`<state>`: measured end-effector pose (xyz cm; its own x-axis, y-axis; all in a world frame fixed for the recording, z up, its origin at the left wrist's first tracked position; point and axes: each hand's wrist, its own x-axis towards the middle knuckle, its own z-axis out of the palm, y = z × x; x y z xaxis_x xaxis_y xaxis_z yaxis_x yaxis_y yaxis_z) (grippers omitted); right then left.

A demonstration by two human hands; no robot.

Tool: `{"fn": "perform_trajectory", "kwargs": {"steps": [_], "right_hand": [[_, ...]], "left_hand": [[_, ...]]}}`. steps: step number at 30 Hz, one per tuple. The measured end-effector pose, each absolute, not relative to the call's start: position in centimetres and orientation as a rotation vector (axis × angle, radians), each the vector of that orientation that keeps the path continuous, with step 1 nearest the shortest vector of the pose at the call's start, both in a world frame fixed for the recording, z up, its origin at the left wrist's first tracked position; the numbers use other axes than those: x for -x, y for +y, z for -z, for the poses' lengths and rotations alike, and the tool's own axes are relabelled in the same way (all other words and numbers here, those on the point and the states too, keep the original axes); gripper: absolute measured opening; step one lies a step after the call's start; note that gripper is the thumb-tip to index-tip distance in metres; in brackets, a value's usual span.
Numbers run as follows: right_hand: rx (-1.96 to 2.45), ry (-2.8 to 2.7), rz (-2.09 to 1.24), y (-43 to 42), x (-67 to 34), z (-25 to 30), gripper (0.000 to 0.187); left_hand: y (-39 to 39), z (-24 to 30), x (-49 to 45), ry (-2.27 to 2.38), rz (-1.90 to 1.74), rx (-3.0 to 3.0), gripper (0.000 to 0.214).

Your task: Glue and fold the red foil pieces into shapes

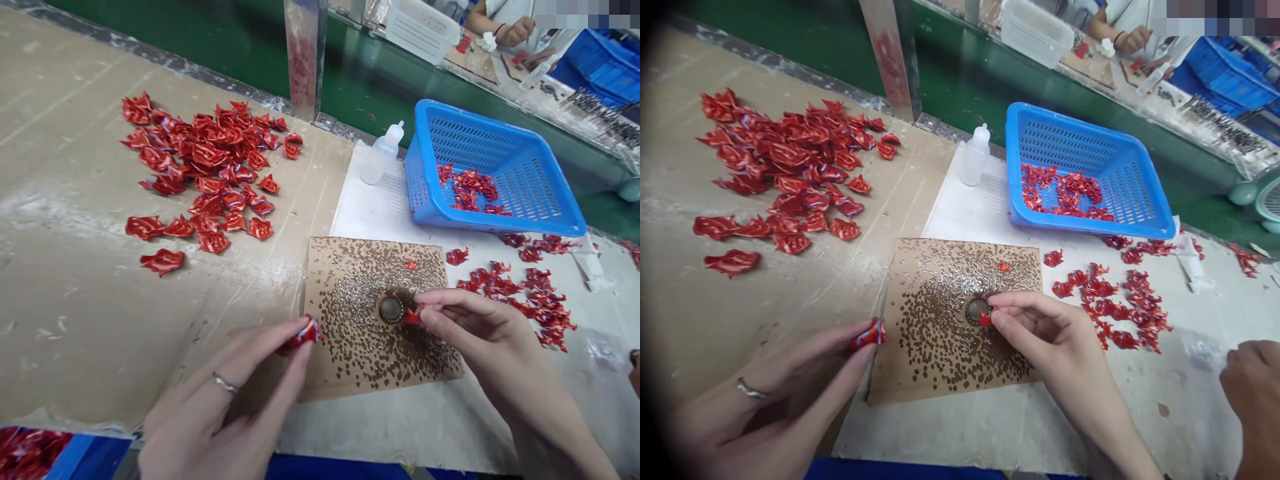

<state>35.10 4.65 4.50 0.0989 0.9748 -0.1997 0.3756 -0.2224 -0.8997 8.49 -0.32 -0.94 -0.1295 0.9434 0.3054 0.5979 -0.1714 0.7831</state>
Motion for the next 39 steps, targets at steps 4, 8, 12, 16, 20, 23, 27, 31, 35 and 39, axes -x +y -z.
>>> {"fn": "perform_trajectory", "kwargs": {"steps": [4,8,12,16,20,23,27,31,35,39], "right_hand": [[1.642,-1.167,-1.291,3.6,-35.6,-4.1,0.018],[1.521,-1.092,-1.442,2.9,-35.5,-4.0,0.015],[1.468,-1.055,-1.449,2.2,-34.8,-4.2,0.011],[1.423,-1.049,-1.408,1.9,-33.8,-4.3,0.007],[1.500,-1.178,-1.153,2.2,-33.6,-3.9,0.009],[1.574,-1.391,-0.813,2.7,-33.7,-3.2,0.017],[1.620,-1.602,-0.592,3.1,-33.5,-2.2,0.017],[1.626,-1.656,-0.564,3.4,-33.2,-1.7,0.014],[1.634,-1.664,-0.582,3.7,-33.0,-1.8,0.014],[1.598,-1.494,-0.711,3.4,-33.1,-2.7,0.018]], "left_hand": [[-0.3,0.3,-11.3,1.566,-1.224,-1.758,0.023],[-0.7,0.0,-13.3,1.519,-1.189,-1.704,0.024],[-0.6,-0.2,-14.4,1.443,-1.212,-1.677,0.017],[-0.5,-0.4,-14.9,1.428,-1.218,-1.678,0.016],[-0.8,-0.4,-14.7,1.474,-1.223,-1.682,0.018],[-1.0,0.1,-14.3,1.545,-1.236,-1.670,0.016],[-1.1,0.5,-13.8,1.587,-1.221,-1.685,0.015],[-1.1,0.5,-13.6,1.566,-1.215,-1.687,0.015],[-1.0,0.4,-13.5,1.571,-1.221,-1.689,0.015],[-0.9,0.3,-13.7,1.579,-1.241,-1.687,0.016]]}}
